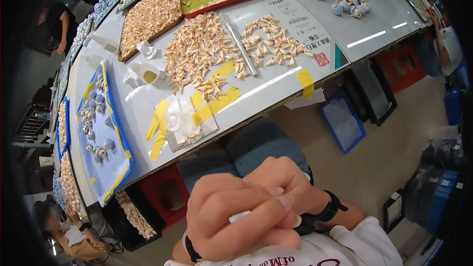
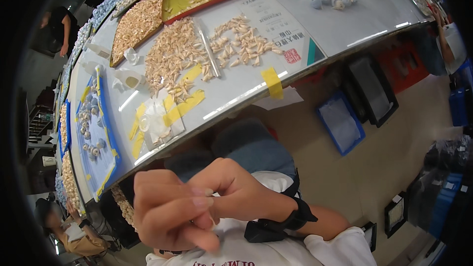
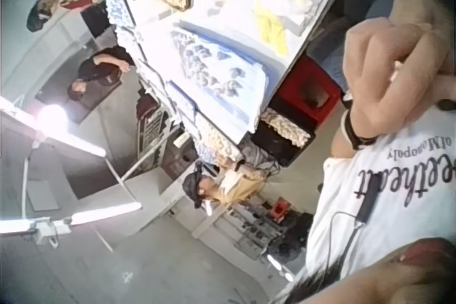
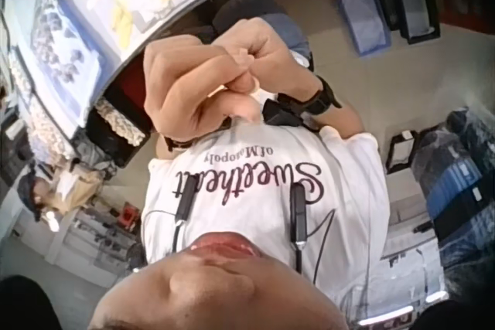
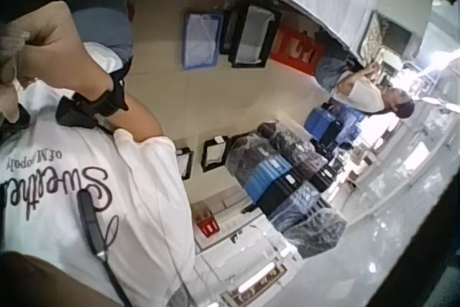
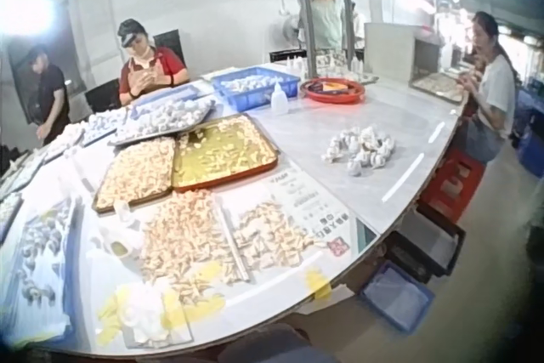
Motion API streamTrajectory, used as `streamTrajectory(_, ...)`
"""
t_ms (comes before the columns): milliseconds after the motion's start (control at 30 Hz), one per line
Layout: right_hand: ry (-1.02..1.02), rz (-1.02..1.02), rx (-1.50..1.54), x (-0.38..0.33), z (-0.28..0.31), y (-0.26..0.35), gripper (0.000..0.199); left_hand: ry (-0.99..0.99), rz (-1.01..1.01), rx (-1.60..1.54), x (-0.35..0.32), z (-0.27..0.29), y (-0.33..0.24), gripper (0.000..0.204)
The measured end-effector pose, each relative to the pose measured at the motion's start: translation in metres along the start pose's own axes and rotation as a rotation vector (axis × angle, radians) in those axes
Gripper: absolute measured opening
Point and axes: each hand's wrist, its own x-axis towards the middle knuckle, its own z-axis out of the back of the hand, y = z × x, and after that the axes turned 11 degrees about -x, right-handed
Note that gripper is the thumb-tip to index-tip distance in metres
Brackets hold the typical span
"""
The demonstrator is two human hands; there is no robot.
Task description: The person assembles small, white, animal-like figurines by hand. They pick up a base figure and attach small, pointed components to the top, likely representing ears or horns. The process is repetitive, with the person handling each piece individually and placing the finished items on a blue tray.
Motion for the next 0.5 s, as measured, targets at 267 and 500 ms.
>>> streamTrajectory(267, 0.152, -0.038, -0.034, -0.003, -0.008, -0.014, 0.019, 0.116, 0.075, 0.038, -0.006, 0.019, -0.009, 0.029)
streamTrajectory(500, 0.182, -0.187, -0.077, 0.004, -0.007, -0.010, 0.022, 0.010, 0.014, 0.028, -0.015, 0.023, -0.006, 0.035)
